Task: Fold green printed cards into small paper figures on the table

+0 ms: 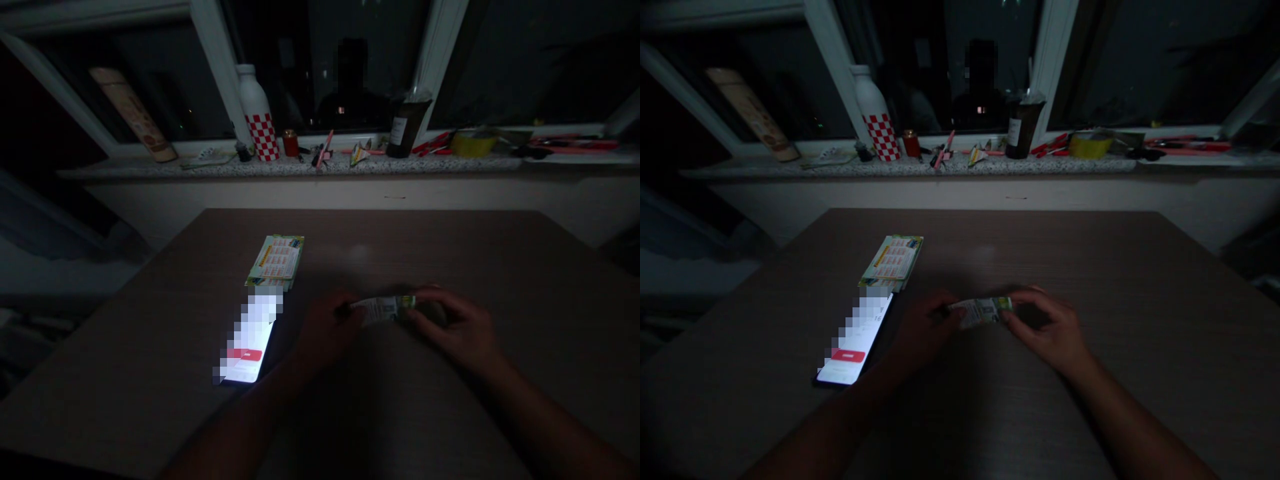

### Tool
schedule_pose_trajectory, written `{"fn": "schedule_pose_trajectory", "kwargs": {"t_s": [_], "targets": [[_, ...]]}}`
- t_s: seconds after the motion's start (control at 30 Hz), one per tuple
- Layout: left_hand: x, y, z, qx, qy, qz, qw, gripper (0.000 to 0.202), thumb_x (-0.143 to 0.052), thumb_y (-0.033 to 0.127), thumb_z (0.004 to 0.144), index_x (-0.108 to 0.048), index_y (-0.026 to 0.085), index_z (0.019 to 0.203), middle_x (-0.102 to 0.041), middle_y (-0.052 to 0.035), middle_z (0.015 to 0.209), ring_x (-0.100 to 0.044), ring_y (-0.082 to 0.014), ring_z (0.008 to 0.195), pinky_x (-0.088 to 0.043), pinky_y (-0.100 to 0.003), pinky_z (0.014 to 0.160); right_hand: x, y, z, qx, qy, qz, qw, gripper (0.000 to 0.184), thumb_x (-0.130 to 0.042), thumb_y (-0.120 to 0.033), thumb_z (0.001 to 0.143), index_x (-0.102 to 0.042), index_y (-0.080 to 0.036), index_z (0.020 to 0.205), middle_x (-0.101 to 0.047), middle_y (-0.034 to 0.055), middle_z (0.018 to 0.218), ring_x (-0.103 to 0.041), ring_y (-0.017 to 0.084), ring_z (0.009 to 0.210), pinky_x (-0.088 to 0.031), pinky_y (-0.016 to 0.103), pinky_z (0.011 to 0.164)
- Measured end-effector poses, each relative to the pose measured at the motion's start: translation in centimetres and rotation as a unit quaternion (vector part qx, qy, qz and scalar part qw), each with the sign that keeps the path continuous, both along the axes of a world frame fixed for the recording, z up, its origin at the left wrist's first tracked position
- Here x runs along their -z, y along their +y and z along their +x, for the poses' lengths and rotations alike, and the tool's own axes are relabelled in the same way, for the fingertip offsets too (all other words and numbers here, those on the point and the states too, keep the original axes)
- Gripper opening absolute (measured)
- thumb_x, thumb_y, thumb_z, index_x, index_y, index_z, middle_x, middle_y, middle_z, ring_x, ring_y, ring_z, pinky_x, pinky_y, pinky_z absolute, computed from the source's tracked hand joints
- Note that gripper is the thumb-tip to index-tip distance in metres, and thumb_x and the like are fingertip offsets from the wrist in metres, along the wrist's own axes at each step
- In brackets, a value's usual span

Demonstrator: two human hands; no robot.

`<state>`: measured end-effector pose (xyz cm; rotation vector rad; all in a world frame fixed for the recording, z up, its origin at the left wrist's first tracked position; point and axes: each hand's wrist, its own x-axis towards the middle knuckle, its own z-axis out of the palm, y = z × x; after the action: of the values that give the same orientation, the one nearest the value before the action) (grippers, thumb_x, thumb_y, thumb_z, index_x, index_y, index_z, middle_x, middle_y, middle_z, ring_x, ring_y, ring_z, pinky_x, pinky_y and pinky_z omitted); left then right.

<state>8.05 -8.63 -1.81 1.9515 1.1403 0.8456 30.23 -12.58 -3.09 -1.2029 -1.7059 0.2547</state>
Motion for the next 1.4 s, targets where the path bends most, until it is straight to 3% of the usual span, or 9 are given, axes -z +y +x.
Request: {"fn": "schedule_pose_trajectory", "kwargs": {"t_s": [0.1,0.2,0.37,0.53,0.67,0.87,1.03,1.2,1.4], "targets": [[0.1,-0.1,0.3,-0.026,-0.076,-0.119,0.990,0.018,-0.058,0.032,0.080,-0.065,0.016,0.086,-0.065,-0.0027,0.076,-0.060,-0.0158,0.070,-0.046,-0.025,0.060,0.6,0.0,0.3,0.027,0.060,-0.046,0.997,0.012,-0.067,-0.026,0.076,-0.067,-0.024,0.087,-0.071,0.0019,0.081,-0.067,0.018,0.073,-0.055,0.032,0.069],[0.4,0.0,0.8,-0.043,-0.144,-0.175,0.973,0.020,-0.063,0.033,0.076,-0.066,0.015,0.087,-0.067,-0.0032,0.077,-0.062,-0.0167,0.070,-0.047,-0.026,0.062,0.9,0.0,0.3,0.021,0.096,-0.074,0.992,0.013,-0.067,-0.028,0.076,-0.067,-0.023,0.088,-0.071,0.0029,0.082,-0.067,0.018,0.074,-0.055,0.032,0.071],[1.1,0.1,1.5,-0.052,-0.280,-0.264,0.922,0.017,-0.068,0.029,0.072,-0.063,0.014,0.079,-0.067,-0.0027,0.076,-0.062,-0.0158,0.070,-0.049,-0.028,0.067,1.0,0.1,-0.2,-0.010,0.141,-0.083,0.986,0.039,-0.067,-0.027,0.077,-0.056,-0.023,0.114,-0.069,0.0055,0.093,-0.066,0.020,0.084,-0.054,0.037,0.079],[1.5,-0.1,2.1,-0.059,-0.401,-0.364,0.838,0.021,-0.070,0.025,0.070,-0.056,0.015,0.083,-0.066,-0.0028,0.081,-0.064,-0.0154,0.071,-0.050,-0.027,0.063,1.3,0.1,-0.4,-0.062,0.025,-0.056,0.996,0.054,-0.073,-0.026,0.070,-0.052,-0.023,0.120,-0.063,0.0093,0.110,-0.063,0.025,0.098,-0.052,0.039,0.084],[1.4,-0.3,2.4,-0.036,-0.418,-0.418,0.805,0.021,-0.068,0.022,0.071,-0.054,0.016,0.084,-0.064,-0.0027,0.083,-0.063,-0.0131,0.069,-0.049,-0.024,0.058,1.3,0.2,-0.6,-0.069,-0.036,-0.037,0.996,0.061,-0.073,-0.024,0.068,-0.050,-0.023,0.123,-0.060,0.0105,0.117,-0.059,0.027,0.107,-0.050,0.041,0.090],[1.5,-0.7,2.6,-0.019,-0.392,-0.381,0.837,0.033,-0.069,0.016,0.067,-0.048,0.018,0.093,-0.065,-0.0011,0.082,-0.064,-0.0151,0.070,-0.051,-0.028,0.063,1.0,0.3,-0.6,-0.074,-0.057,0.002,0.996,0.039,-0.066,-0.016,0.073,-0.059,-0.023,0.111,-0.065,0.0086,0.103,-0.065,0.023,0.093,-0.055,0.035,0.078],[1.2,-0.3,1.8,0.069,-0.355,-0.308,0.880,0.050,-0.058,0.005,0.062,-0.050,0.022,0.108,-0.068,-0.0028,0.093,-0.065,-0.0176,0.080,-0.051,-0.031,0.070,0.6,0.0,-0.2,-0.068,-0.028,-0.001,0.997,0.034,-0.066,-0.016,0.072,-0.061,-0.023,0.105,-0.066,0.0074,0.101,-0.065,0.022,0.092,-0.054,0.035,0.079],[0.6,-0.1,1.2,0.114,-0.320,-0.251,0.906,0.034,-0.064,0.009,0.068,-0.060,0.020,0.101,-0.067,-0.0052,0.100,-0.064,-0.0197,0.095,-0.049,-0.035,0.084,0.3,-0.3,0.1,-0.080,0.076,-0.050,0.993,0.027,-0.070,-0.023,0.071,-0.062,-0.022,0.097,-0.069,0.0068,0.094,-0.066,0.022,0.087,-0.054,0.034,0.076],[0.3,-0.4,1.2,0.096,-0.275,-0.210,0.933,0.019,-0.069,0.020,0.072,-0.066,0.020,0.091,-0.069,-0.0043,0.095,-0.064,-0.0195,0.090,-0.049,-0.036,0.084,0.4,-0.4,-0.6,-0.118,0.172,-0.112,0.972,0.025,-0.071,-0.028,0.071,-0.063,-0.021,0.093,-0.069,0.0065,0.091,-0.067,0.021,0.082,-0.055,0.030,0.068]]}}
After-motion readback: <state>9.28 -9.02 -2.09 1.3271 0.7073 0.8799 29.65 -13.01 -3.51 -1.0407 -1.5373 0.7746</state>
